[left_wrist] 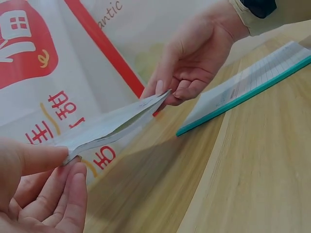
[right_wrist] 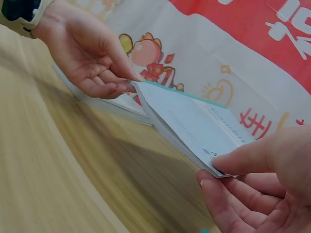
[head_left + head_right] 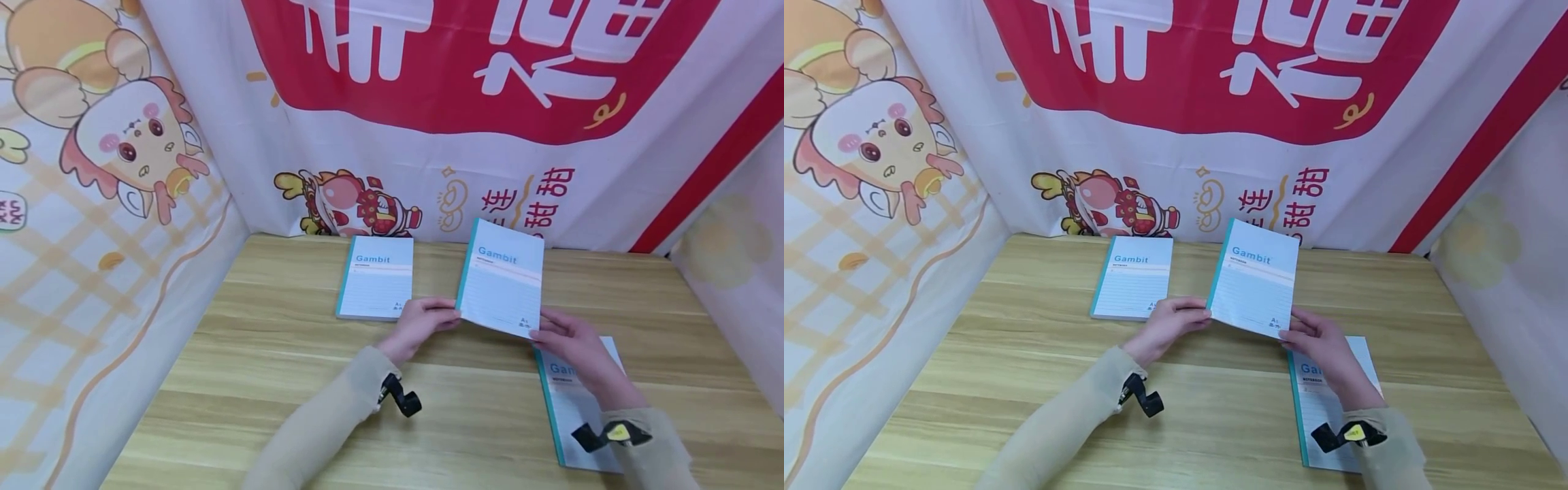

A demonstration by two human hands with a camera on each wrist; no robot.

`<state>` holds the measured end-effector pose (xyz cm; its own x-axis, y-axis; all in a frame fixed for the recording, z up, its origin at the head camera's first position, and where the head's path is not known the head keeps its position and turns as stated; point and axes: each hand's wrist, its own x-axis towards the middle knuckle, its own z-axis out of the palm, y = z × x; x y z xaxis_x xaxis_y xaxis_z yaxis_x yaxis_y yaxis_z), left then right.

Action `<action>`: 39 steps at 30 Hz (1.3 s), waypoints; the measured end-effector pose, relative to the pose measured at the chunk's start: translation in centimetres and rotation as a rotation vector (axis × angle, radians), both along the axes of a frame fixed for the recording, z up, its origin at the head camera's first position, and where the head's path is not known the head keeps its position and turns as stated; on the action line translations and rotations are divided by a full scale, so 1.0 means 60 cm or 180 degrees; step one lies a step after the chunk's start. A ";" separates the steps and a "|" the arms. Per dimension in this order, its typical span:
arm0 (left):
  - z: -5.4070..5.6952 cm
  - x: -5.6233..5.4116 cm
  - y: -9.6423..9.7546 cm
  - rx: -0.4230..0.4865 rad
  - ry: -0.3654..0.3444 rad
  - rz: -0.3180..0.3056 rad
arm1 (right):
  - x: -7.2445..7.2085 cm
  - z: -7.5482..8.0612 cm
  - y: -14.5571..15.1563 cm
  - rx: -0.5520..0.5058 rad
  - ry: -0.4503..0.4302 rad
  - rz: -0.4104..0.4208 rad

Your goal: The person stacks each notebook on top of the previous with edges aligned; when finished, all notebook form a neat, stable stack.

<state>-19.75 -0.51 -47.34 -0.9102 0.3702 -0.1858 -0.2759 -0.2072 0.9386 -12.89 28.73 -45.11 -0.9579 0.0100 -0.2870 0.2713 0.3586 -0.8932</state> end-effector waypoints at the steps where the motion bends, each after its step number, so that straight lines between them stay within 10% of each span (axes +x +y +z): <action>1: 0.001 0.000 -0.005 -0.0031 0.0006 -0.0008 | 0.000 0.000 -0.004 -0.0015 0.0024 -0.0006; 26: 0.019 0.002 -0.147 -0.0981 0.0090 -0.0115 | -0.037 0.008 -0.112 0.0041 0.0565 -0.0021; 39: 0.021 -0.009 -0.211 -0.1310 0.0224 0.0476 | -0.070 -0.005 -0.190 -0.0256 0.0411 0.0035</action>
<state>-20.28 -13.15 -46.07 -0.9638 0.1417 -0.2259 -0.2038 0.1549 0.9667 -17.07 17.35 -45.39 -0.9868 -0.0187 -0.1609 0.1489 0.2869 -0.9463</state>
